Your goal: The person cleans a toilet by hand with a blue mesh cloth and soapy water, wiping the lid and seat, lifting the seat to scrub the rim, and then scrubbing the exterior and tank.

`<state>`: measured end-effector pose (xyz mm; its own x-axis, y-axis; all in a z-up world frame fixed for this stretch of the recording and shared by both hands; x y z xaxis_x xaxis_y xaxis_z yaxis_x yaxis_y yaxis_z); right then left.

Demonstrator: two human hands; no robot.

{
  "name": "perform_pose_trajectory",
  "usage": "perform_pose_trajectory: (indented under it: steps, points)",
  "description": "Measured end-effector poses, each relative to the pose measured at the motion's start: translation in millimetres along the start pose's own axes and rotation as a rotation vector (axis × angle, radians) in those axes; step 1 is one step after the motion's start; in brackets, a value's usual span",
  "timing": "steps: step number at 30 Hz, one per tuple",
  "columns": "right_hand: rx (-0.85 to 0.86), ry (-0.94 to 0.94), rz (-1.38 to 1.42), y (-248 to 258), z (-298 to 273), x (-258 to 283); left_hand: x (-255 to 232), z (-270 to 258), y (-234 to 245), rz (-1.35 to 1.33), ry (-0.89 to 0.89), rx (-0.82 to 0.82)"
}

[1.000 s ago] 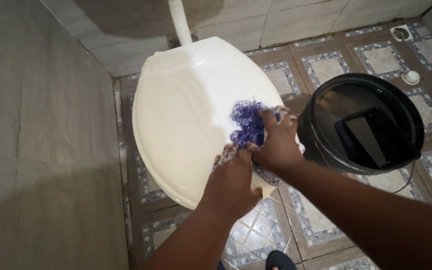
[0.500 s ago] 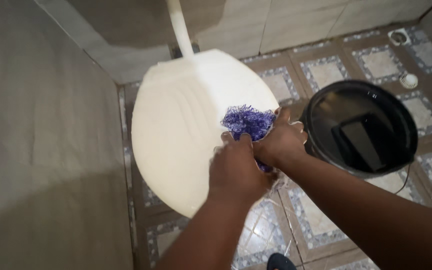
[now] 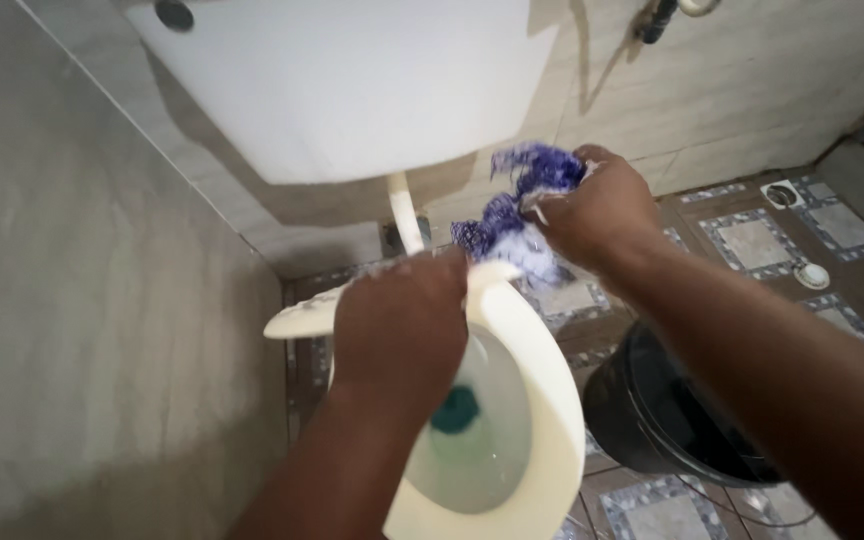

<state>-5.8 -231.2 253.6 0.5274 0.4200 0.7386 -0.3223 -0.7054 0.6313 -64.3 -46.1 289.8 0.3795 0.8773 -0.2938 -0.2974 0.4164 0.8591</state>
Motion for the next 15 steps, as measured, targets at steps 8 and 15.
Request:
perform_pose_trajectory:
  steps: [8, 15]
  points:
    - [-0.506, 0.539, 0.392, 11.3, -17.3, 64.9, 6.2, 75.6, 5.3, -0.073, -0.181, -0.323]
    - [-0.43, 0.697, 0.81, -4.8, -20.0, 90.0, 39.8, 132.8, 6.9, -0.014, -0.288, -0.517]
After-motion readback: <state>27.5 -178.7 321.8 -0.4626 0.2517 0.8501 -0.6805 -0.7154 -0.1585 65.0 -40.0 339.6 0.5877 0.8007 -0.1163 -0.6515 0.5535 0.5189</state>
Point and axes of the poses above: each hand's wrist, its own z-axis towards the middle knuckle, its own y-axis out of the back of the hand, x = y × z, the point moved 8 cm from there along z, towards the middle knuckle, and after that the axes turned 13 degrees about -x, right-handed, at the moved point
